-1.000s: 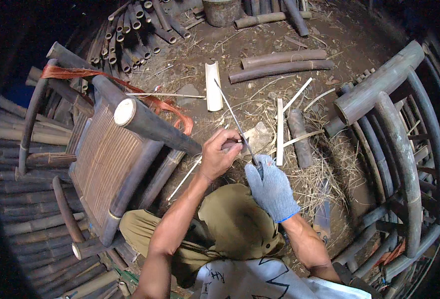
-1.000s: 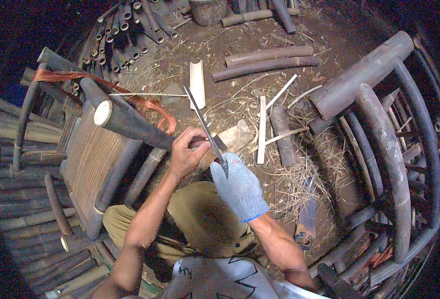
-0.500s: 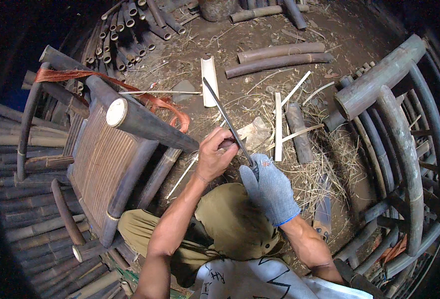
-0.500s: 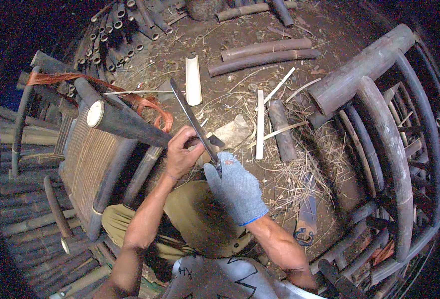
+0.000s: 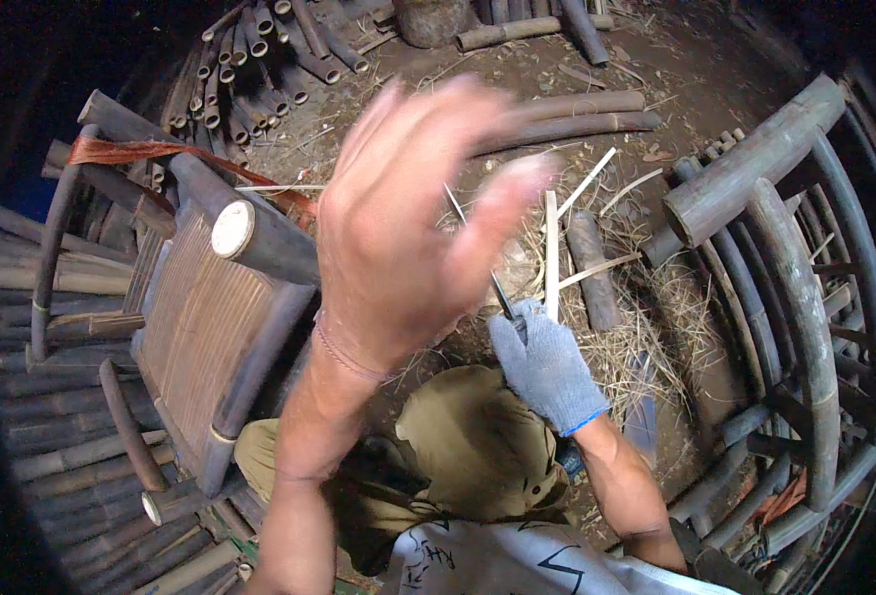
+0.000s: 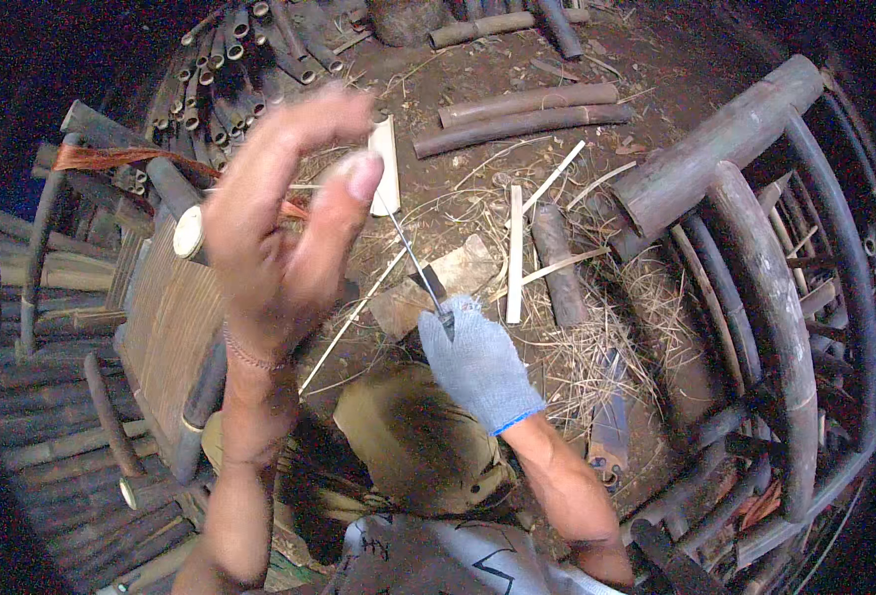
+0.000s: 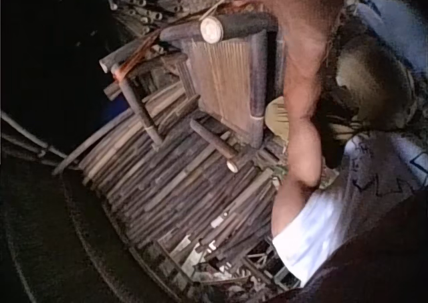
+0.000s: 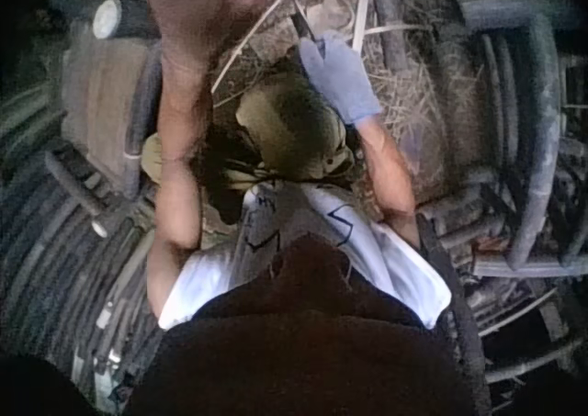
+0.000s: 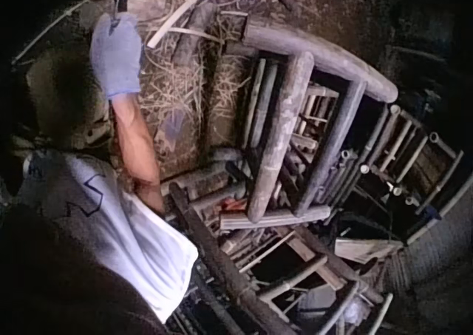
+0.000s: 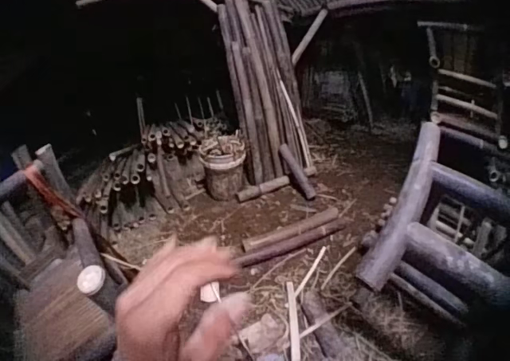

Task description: The person constructs a bamboo chair by inserting bamboo slats into the frame and then using a knife to shave and shape small bamboo pieces for the assembly.

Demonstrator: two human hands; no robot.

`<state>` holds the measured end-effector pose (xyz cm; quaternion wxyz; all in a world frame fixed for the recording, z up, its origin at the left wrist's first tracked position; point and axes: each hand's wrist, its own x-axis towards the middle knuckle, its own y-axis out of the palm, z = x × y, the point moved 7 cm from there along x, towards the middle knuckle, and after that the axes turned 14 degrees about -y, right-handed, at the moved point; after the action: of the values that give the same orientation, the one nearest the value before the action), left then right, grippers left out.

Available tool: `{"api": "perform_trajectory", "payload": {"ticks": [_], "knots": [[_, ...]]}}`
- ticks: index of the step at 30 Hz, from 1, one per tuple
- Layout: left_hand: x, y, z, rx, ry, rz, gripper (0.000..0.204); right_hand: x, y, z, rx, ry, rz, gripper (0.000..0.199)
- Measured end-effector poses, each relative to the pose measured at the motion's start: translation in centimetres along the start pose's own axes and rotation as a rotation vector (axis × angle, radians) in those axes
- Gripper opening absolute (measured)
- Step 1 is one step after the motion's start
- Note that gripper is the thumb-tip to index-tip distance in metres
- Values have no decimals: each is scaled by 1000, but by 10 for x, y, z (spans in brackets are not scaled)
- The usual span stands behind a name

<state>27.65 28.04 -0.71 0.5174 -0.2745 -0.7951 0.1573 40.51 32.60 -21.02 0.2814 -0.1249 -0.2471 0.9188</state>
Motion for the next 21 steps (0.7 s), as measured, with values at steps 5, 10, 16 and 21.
{"api": "perform_trajectory", "payload": {"ticks": [5,10,16,21], "knots": [[-77,154,75,338,-177,842,42,5,6,10,-71,-153,-65,38],[-82,182,84,52,69,387,64,18,5,-18,-57,-101,1,39],[-77,196,46,240,78,885,65,18,-36,-46,-382,-174,-67,37],[-83,188,71,290,116,682,67,10,-33,-30,-541,-142,86,42]]}}
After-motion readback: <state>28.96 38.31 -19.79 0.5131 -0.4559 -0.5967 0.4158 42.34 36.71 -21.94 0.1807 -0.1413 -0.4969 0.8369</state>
